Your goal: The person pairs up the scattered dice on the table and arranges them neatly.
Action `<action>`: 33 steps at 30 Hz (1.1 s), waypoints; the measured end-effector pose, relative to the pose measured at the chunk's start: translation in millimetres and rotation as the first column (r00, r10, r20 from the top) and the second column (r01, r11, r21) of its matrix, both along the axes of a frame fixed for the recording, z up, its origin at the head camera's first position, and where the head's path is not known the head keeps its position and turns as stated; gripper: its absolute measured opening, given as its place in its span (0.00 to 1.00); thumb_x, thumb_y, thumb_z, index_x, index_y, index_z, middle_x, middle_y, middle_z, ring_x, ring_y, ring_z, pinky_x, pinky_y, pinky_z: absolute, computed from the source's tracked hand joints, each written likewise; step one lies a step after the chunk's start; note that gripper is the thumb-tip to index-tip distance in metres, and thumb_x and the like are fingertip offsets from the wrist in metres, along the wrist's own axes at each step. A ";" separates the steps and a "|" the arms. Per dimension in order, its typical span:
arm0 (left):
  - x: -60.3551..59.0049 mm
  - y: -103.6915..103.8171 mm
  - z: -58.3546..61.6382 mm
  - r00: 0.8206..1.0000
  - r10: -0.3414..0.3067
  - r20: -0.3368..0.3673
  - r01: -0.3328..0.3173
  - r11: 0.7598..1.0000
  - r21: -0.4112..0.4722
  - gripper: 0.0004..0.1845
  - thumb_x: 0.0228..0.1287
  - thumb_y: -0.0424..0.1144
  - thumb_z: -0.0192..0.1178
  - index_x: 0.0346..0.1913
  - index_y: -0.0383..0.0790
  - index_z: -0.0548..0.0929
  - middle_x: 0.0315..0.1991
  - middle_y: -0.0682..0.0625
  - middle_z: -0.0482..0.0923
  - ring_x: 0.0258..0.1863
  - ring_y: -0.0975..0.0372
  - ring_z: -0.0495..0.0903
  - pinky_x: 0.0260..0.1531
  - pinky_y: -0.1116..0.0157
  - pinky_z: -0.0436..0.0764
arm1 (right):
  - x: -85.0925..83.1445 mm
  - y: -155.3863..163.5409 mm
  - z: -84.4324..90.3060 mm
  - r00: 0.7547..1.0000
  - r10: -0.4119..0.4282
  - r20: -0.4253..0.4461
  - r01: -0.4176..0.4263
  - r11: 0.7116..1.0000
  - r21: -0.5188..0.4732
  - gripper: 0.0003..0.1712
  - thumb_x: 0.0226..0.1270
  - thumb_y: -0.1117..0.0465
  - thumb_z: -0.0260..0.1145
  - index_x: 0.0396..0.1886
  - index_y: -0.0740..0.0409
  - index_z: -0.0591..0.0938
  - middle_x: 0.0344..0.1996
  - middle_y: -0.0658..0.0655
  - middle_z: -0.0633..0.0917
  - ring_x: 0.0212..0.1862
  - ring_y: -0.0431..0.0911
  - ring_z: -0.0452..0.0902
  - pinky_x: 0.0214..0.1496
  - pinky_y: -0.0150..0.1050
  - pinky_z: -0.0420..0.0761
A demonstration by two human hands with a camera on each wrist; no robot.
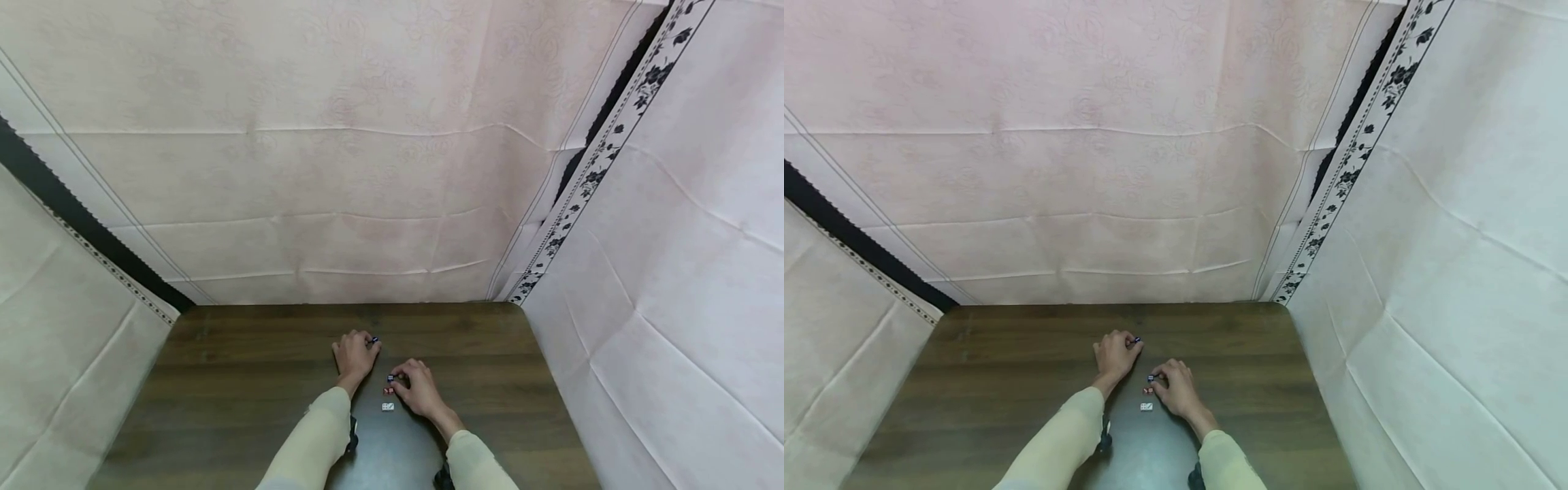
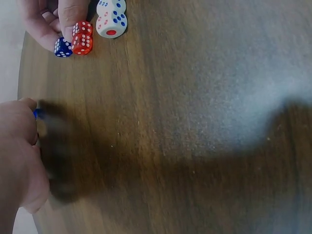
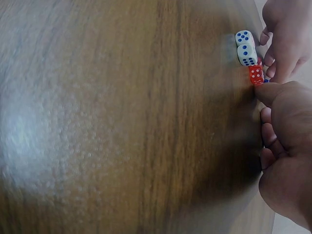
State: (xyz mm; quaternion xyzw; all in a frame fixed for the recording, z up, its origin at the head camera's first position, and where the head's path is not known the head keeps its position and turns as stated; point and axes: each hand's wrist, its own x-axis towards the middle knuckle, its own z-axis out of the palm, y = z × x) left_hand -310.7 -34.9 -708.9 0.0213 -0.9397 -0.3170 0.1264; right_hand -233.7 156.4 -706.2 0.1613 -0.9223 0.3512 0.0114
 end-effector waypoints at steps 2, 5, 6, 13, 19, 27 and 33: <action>-0.2 -1.0 -0.2 1.000 -0.002 -0.012 0.002 1.000 0.001 0.12 0.68 0.46 0.82 0.40 0.41 0.94 0.41 0.43 0.91 0.46 0.42 0.87 0.56 0.37 0.73 | 0.1 -0.4 0.0 1.000 0.001 -0.012 -0.001 1.000 -0.001 0.07 0.78 0.59 0.78 0.51 0.50 0.93 0.43 0.48 0.86 0.47 0.41 0.76 0.56 0.43 0.74; -0.3 -3.1 -1.2 0.999 -0.012 -0.030 0.012 1.000 0.015 0.11 0.68 0.45 0.81 0.41 0.40 0.95 0.41 0.43 0.91 0.46 0.42 0.87 0.56 0.38 0.73 | 0.8 -0.5 -0.1 0.999 0.014 -0.051 -0.014 1.000 -0.009 0.07 0.76 0.60 0.79 0.50 0.51 0.93 0.42 0.49 0.86 0.45 0.41 0.76 0.53 0.43 0.73; -0.1 -4.0 -1.8 0.999 -0.016 -0.036 0.016 1.000 0.017 0.11 0.68 0.45 0.81 0.42 0.41 0.95 0.42 0.43 0.91 0.45 0.43 0.87 0.55 0.38 0.73 | 1.0 -0.6 0.1 0.998 0.016 -0.061 -0.017 1.000 -0.012 0.07 0.76 0.61 0.79 0.50 0.52 0.93 0.42 0.49 0.86 0.45 0.41 0.76 0.52 0.43 0.73; 6.9 -11.7 -5.4 0.995 -0.070 -0.070 0.073 0.996 0.047 0.08 0.70 0.41 0.79 0.44 0.40 0.95 0.42 0.44 0.91 0.44 0.46 0.86 0.52 0.42 0.72 | 1.7 -1.5 3.3 1.000 0.001 -0.022 -0.001 1.000 -0.005 0.07 0.77 0.60 0.79 0.51 0.51 0.93 0.42 0.48 0.86 0.46 0.41 0.76 0.55 0.43 0.74; 21.6 -18.1 -0.5 0.986 -0.155 -0.065 0.159 0.986 0.058 0.07 0.73 0.42 0.78 0.46 0.42 0.95 0.43 0.46 0.91 0.45 0.49 0.86 0.51 0.46 0.70 | 1.4 -1.4 2.4 1.000 -0.006 -0.017 0.006 1.000 0.004 0.07 0.77 0.60 0.79 0.51 0.51 0.93 0.42 0.48 0.86 0.47 0.42 0.77 0.55 0.44 0.74; 40.4 -27.3 10.6 0.963 -0.267 -0.030 0.268 0.958 0.098 0.07 0.76 0.43 0.76 0.50 0.47 0.96 0.45 0.51 0.91 0.44 0.56 0.85 0.51 0.54 0.69 | 1.2 -0.6 4.3 1.000 -0.006 0.008 0.006 1.000 -0.002 0.07 0.77 0.59 0.78 0.52 0.50 0.93 0.45 0.49 0.87 0.49 0.44 0.79 0.57 0.46 0.76; 50.2 -32.2 8.7 0.953 -0.303 -0.022 0.304 0.945 0.119 0.06 0.76 0.45 0.76 0.50 0.50 0.96 0.43 0.54 0.90 0.44 0.59 0.84 0.51 0.57 0.66 | 0.9 -1.8 3.1 1.000 -0.007 0.010 0.007 1.000 -0.003 0.08 0.78 0.59 0.78 0.52 0.51 0.93 0.45 0.49 0.87 0.49 0.45 0.79 0.58 0.47 0.76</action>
